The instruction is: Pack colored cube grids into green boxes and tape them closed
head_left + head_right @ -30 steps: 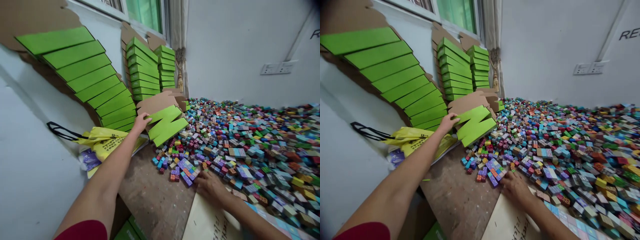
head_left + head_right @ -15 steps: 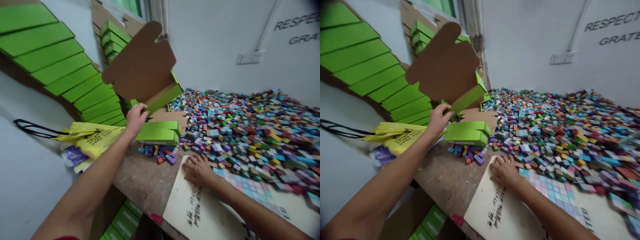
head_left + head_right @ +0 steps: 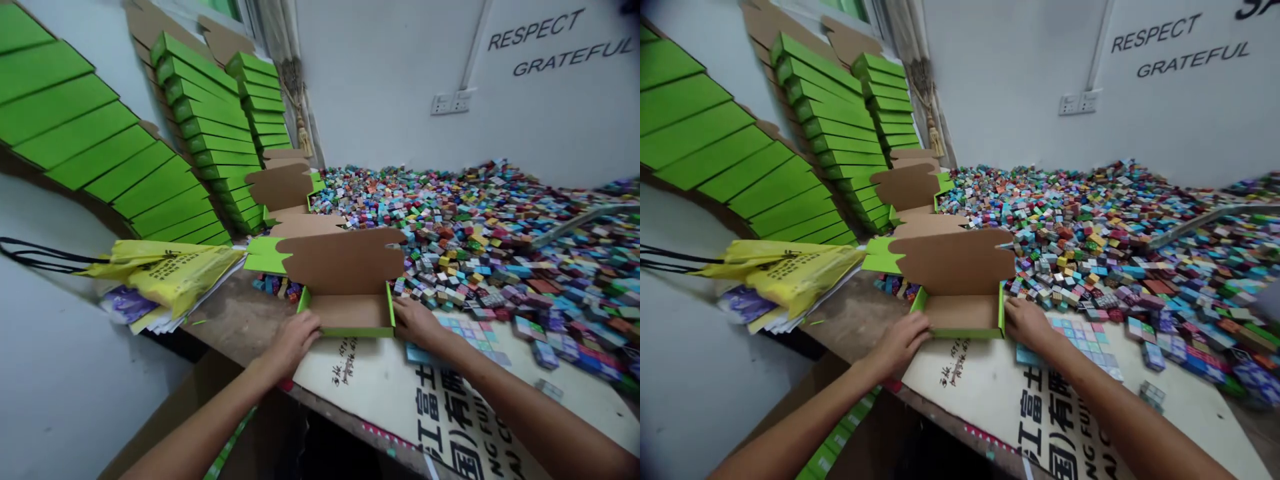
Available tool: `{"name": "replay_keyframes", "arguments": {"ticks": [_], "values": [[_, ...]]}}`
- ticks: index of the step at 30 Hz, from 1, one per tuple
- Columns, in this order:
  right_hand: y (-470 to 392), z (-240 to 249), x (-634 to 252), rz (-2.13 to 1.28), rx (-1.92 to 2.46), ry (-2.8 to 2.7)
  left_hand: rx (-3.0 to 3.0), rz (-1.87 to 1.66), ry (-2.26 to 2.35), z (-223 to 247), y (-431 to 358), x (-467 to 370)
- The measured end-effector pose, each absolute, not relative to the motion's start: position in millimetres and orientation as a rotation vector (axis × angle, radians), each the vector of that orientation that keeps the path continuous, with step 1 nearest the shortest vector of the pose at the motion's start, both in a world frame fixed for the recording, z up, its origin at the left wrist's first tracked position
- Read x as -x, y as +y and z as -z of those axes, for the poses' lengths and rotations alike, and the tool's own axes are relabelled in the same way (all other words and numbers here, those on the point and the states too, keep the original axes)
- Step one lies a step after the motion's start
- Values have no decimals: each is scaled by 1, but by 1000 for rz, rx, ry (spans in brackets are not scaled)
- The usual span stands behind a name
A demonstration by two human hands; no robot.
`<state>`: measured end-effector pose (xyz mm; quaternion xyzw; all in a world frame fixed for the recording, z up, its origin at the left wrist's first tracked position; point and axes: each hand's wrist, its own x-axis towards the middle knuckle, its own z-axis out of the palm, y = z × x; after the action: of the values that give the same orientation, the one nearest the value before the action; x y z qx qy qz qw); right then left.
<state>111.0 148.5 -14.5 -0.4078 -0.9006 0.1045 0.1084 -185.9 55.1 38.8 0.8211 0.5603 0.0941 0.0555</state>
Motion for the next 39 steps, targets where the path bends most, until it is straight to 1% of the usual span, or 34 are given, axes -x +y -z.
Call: {"name": "replay_keyframes", "arguments": {"ticks": [3, 5, 9, 11, 14, 17, 22, 25, 29, 39], "values": [[144, 12, -138, -394, 1140, -2551, -2552, 25, 1853, -29, 73, 175], [140, 7, -162, -452, 1101, -2443, -2581, 124, 1899, -26, 87, 162], [131, -4, -217, -495, 1293, -2235, -2596, 147, 1878, -26, 101, 144], [128, -6, -239, -538, 1398, -2187, -2591, 170, 1854, -27, 95, 143], [125, -1, -253, -551, 1447, -2200, -2571, 217, 1793, -27, 76, 148], [126, 5, -247, -517, 1406, -2264, -2520, 253, 1800, -25, 69, 151], [135, 5, -216, -325, 1257, -2416, -2509, 219, 1901, -24, 100, 143], [141, 0, -195, -284, 1302, -2542, -2545, 183, 1903, -25, 111, 141], [149, -6, -170, -266, 1359, -2693, -2590, 136, 1902, -21, 103, 142], [155, -13, -138, -189, 1513, -2692, -2597, 27, 1868, -14, 86, 148]]}}
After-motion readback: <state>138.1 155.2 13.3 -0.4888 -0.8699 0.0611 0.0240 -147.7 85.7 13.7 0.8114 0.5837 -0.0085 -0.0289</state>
